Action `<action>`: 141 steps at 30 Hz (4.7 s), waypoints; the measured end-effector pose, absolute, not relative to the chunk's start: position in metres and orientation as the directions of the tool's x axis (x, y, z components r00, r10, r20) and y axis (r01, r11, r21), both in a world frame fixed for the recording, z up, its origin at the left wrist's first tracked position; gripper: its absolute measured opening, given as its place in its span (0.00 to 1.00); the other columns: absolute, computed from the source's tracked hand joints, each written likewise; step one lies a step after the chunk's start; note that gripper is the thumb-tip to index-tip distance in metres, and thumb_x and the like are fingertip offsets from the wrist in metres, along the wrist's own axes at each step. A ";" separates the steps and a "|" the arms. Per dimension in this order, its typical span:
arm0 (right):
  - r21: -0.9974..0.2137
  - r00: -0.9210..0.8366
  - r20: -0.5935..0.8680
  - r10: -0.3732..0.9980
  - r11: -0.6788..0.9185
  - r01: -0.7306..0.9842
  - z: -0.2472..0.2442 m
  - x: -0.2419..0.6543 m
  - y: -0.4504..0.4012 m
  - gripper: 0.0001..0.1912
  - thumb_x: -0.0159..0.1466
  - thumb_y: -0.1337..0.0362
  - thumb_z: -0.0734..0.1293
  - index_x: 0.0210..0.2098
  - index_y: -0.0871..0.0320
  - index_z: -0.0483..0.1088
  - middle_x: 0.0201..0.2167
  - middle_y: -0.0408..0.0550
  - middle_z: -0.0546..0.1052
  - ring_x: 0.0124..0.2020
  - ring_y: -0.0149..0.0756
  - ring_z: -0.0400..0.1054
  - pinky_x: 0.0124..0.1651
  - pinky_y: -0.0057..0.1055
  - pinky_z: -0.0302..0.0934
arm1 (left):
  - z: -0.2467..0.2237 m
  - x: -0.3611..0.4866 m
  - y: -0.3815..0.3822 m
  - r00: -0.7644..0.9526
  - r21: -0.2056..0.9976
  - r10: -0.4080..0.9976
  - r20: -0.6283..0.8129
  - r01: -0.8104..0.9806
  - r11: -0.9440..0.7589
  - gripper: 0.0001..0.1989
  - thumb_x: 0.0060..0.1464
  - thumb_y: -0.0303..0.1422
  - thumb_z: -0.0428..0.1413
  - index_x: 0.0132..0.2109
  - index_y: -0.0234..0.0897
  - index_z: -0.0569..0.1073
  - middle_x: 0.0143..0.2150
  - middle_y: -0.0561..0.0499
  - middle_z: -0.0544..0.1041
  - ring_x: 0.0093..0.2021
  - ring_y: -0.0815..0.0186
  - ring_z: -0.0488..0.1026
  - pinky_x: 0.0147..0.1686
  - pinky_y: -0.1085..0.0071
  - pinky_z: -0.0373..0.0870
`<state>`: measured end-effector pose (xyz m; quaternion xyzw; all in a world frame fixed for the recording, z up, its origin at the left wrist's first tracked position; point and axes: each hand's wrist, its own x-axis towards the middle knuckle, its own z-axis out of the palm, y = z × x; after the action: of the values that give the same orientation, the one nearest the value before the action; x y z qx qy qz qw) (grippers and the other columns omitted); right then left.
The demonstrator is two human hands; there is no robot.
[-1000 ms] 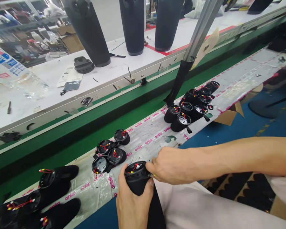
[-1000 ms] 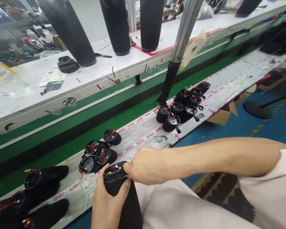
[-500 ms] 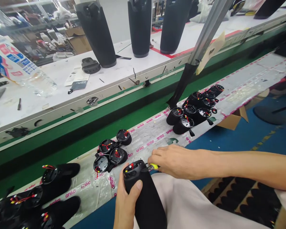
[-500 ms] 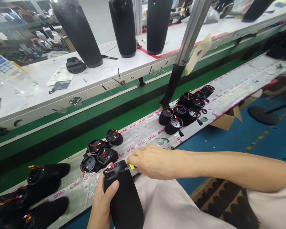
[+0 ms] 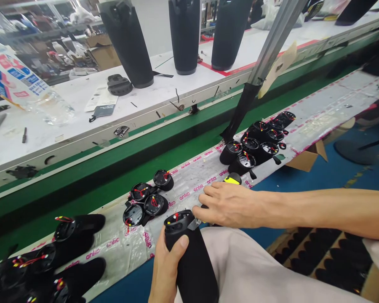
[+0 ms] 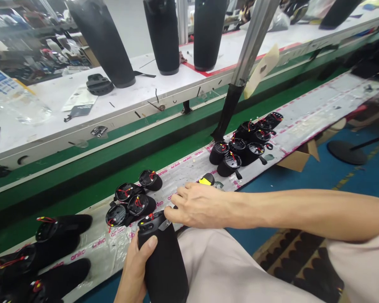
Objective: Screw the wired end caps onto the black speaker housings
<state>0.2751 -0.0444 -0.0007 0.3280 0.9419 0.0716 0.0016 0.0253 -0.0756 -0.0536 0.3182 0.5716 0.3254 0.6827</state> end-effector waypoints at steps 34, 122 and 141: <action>0.083 -0.783 0.126 0.609 0.780 0.620 0.032 0.297 -0.013 0.15 0.79 0.71 0.55 0.48 0.56 0.72 0.32 0.45 0.73 0.32 0.39 0.64 0.32 0.38 0.47 | -0.070 0.026 -0.077 0.117 0.716 0.743 -0.659 -0.205 0.667 0.37 0.45 0.50 0.73 0.60 0.38 0.80 0.43 0.42 0.89 0.52 0.39 0.87 0.55 0.50 0.82; -0.193 -0.700 -0.009 0.714 0.685 0.702 -0.009 0.249 -0.054 0.11 0.82 0.58 0.62 0.44 0.57 0.67 0.31 0.44 0.78 0.26 0.34 0.67 0.28 0.38 0.36 | -0.048 0.018 -0.087 0.047 0.896 0.896 -0.443 -0.013 0.444 0.42 0.48 0.54 0.73 0.65 0.41 0.77 0.62 0.40 0.84 0.67 0.38 0.77 0.72 0.48 0.67; -0.049 -0.703 0.015 0.711 0.703 0.710 0.003 0.248 -0.061 0.04 0.74 0.71 0.64 0.45 0.57 0.67 0.32 0.46 0.75 0.28 0.39 0.67 0.28 0.39 0.43 | -0.043 0.018 -0.086 0.029 0.922 0.925 -0.379 0.099 0.375 0.54 0.42 0.60 0.73 0.71 0.43 0.68 0.64 0.42 0.83 0.65 0.38 0.77 0.69 0.48 0.66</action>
<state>0.2485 -0.0609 0.0030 0.3849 0.9226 -0.0197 -0.0164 0.0177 -0.0860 -0.0430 0.4288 0.5972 0.3590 0.5750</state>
